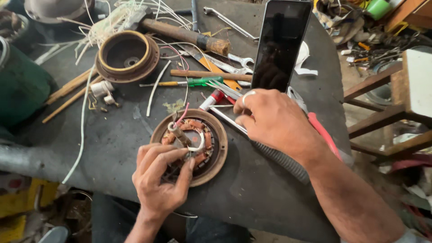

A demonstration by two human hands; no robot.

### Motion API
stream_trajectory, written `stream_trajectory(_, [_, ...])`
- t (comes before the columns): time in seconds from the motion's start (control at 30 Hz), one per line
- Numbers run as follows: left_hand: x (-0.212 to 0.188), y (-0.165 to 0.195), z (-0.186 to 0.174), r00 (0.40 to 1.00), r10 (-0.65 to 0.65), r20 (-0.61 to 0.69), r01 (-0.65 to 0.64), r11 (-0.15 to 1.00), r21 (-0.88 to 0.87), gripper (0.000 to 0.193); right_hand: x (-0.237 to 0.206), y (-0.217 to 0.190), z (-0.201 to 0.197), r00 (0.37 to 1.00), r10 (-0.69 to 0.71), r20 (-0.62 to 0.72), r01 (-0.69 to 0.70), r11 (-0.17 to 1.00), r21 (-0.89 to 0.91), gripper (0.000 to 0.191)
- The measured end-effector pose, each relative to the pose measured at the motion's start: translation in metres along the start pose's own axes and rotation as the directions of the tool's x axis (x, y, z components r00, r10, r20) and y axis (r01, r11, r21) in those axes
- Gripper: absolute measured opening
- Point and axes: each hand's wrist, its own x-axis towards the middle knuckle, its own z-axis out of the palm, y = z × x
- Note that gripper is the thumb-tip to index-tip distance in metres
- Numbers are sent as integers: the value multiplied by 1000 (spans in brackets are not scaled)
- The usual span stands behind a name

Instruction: The person manipulates wires and small components within a circular motor housing on a cluttered workbench. They repeatedly insert, adjust, and reposition white and pink wires among copper windings, using both hands to hold and align the parts.

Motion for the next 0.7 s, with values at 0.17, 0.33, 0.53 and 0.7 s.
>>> stream_trajectory(0.17, [-2, -6, -6, 999, -19, -37, 15, 996, -87, 46, 5, 6, 2, 995, -42, 90, 50, 994, -95, 27])
stream_trajectory(0.33, [13, 0, -11, 978, -133, 160, 145, 987, -63, 137, 14, 5, 0, 996, 55, 74, -43, 988, -152, 34])
stream_trajectory(0.53, [39, -2, -11, 829, -249, 501, 125, 955, 269, 163, 19, 8, 5, 992, 93, 80, -76, 979, -192, 35])
stream_trajectory(0.7, [37, -10, -7, 849, -278, 449, 205, 957, 203, 162, 21, 23, 13, 999, 5, 37, 0, 991, -136, 30])
